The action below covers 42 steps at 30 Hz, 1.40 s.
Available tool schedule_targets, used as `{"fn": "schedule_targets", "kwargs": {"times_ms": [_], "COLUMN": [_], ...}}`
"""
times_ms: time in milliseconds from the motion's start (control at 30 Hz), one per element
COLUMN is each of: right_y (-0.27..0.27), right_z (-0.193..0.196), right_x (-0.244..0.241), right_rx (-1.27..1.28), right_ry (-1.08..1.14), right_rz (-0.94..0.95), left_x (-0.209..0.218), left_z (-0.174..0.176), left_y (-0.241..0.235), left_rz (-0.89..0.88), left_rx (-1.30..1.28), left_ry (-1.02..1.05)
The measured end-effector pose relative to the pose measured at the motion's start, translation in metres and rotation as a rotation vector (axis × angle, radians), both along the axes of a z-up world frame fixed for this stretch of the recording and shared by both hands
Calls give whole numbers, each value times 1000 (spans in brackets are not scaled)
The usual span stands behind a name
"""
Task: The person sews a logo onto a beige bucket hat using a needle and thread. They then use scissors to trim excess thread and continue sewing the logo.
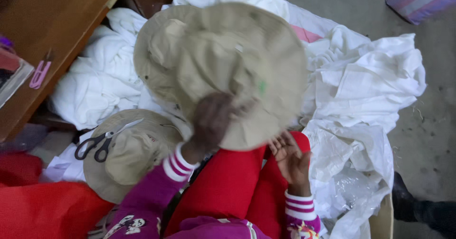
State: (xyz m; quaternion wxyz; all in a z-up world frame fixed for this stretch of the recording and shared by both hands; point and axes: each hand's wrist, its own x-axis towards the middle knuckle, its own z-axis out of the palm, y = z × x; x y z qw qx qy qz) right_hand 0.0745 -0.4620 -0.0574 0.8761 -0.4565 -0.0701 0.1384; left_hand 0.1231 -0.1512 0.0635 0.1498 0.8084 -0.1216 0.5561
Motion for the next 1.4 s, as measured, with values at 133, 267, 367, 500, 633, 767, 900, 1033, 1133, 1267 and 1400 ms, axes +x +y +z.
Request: {"fn": "schedule_targets", "kwargs": {"times_ms": [133,267,367,500,633,767,900,1033,1133,1267,1400], "right_y": [-60,-128,-147,-118,-86,-40,-41,-47,-47,-51,-33], "right_z": [32,-6,-26,2,-21,-27,-26,-41,-37,-45,-10], "right_x": [-30,-91,-87,-78,-37,-23,-26,-43,-63,-76,-86], "right_rx": [760,-1218,-979,-588,-190,-269,-132,-7,118,232,249], "right_ry": [0,-571,-315,85,591,680,637,663,640,588,574], "right_rz": [84,-633,-560,-502,-271,-331,-237,-285,-337,-299,-306], "left_x": [-52,-51,-66,-63,-52,-41,-15,-25,-28,-20,-51], "left_z": [-22,-89,-106,-90,-133,-161,-117,-16,-3,-55,-100], "left_y": [-103,-142,-148,-140,-114,-33,165,302,333,293,174], "left_rz": [-634,-1077,-1344,-1224,-982,-873,70,786,508,-93,-411], "left_rx": [-244,-664,-694,-641,-772,-501,-289,7,-249,-725,-933], "left_ry": [365,604,735,813,1192,902,746,703,493,446,793]}}
